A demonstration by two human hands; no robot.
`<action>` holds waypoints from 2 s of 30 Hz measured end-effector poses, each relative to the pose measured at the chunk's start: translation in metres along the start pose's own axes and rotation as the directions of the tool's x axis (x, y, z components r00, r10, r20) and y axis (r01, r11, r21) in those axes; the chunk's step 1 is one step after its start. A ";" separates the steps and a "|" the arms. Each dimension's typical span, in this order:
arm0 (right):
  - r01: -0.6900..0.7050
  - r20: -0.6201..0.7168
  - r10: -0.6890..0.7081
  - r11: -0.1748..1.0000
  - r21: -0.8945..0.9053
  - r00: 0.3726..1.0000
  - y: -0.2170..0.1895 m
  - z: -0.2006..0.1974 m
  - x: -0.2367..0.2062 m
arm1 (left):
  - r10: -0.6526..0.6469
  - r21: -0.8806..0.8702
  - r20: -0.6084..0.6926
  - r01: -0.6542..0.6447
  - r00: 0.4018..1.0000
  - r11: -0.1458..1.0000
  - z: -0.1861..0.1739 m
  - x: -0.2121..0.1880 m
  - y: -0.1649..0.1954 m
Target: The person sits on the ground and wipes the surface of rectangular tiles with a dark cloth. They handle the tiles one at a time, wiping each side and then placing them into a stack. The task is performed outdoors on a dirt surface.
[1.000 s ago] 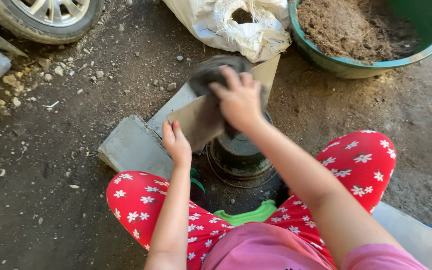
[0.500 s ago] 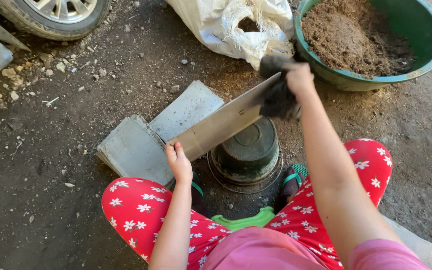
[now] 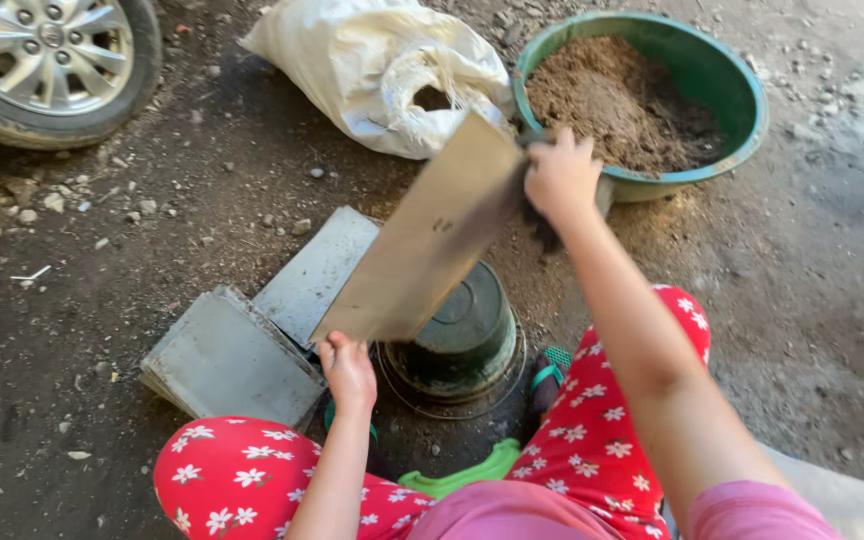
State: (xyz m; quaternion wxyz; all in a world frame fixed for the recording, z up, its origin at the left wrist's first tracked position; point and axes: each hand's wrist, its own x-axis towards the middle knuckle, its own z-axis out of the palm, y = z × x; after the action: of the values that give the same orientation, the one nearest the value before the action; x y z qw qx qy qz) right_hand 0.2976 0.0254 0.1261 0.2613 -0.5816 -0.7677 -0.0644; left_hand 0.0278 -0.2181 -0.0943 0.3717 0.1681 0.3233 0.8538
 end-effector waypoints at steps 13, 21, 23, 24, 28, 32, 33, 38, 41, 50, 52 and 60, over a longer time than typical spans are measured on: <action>0.282 -0.219 -0.357 0.908 -0.308 0.908 -0.066 -0.047 0.014 | 0.403 0.698 0.664 -0.715 0.630 -0.032 0.149 0.022 0.067; 0.270 -0.262 -0.310 0.946 -0.178 0.914 -0.054 -0.054 0.014 | 0.030 0.405 0.891 -0.762 0.453 -0.505 0.300 0.069 0.078; 0.138 -0.215 -0.137 0.990 -0.013 0.967 -0.032 -0.063 0.021 | -0.079 0.475 0.825 -0.763 0.559 -0.439 0.302 0.075 0.074; 0.070 -0.177 -0.057 0.995 0.070 0.983 -0.020 -0.066 0.026 | -0.017 0.458 0.851 -0.758 0.524 -0.464 0.300 0.077 0.073; -0.171 0.009 0.193 0.843 0.509 0.981 0.031 -0.059 0.039 | 0.083 0.449 0.876 -0.741 0.476 -0.499 0.284 0.087 0.070; 0.206 -0.239 -0.051 0.700 0.683 0.970 0.015 0.011 0.025 | 0.095 0.470 0.868 -0.747 0.487 -0.470 0.282 0.095 0.066; 0.162 -0.229 0.015 0.664 0.730 0.973 0.006 0.032 0.010 | 0.092 0.481 0.861 -0.742 0.501 -0.467 0.282 0.096 0.065; -0.314 0.110 0.306 0.776 0.547 0.946 -0.019 0.087 -0.086 | 0.105 0.484 0.861 -0.739 0.498 -0.468 0.283 0.087 0.072; -0.534 0.377 0.400 0.755 0.381 0.835 -0.010 0.094 -0.123 | 0.079 0.453 0.884 -0.803 0.461 -0.388 0.287 0.079 0.081; -0.543 0.599 0.413 -0.257 0.800 0.687 0.036 0.086 -0.105 | 0.119 0.470 0.882 -0.857 0.455 -0.209 0.225 0.068 0.133; -0.387 0.449 0.403 -0.230 0.893 0.797 0.056 0.082 -0.091 | 0.142 0.356 0.931 -0.919 0.335 -0.168 0.181 0.056 0.128; -0.240 0.200 0.485 0.023 0.970 0.852 0.146 0.063 -0.049 | -0.170 0.216 0.945 -0.923 0.280 -0.318 0.005 0.015 0.064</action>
State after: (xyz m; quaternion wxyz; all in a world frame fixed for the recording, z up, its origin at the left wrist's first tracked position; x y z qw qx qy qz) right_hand 0.4219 0.0550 0.0192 0.6521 -0.4325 -0.4129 0.4661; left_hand -0.0136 -0.2374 -0.0462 -0.2066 0.8112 0.4919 0.2394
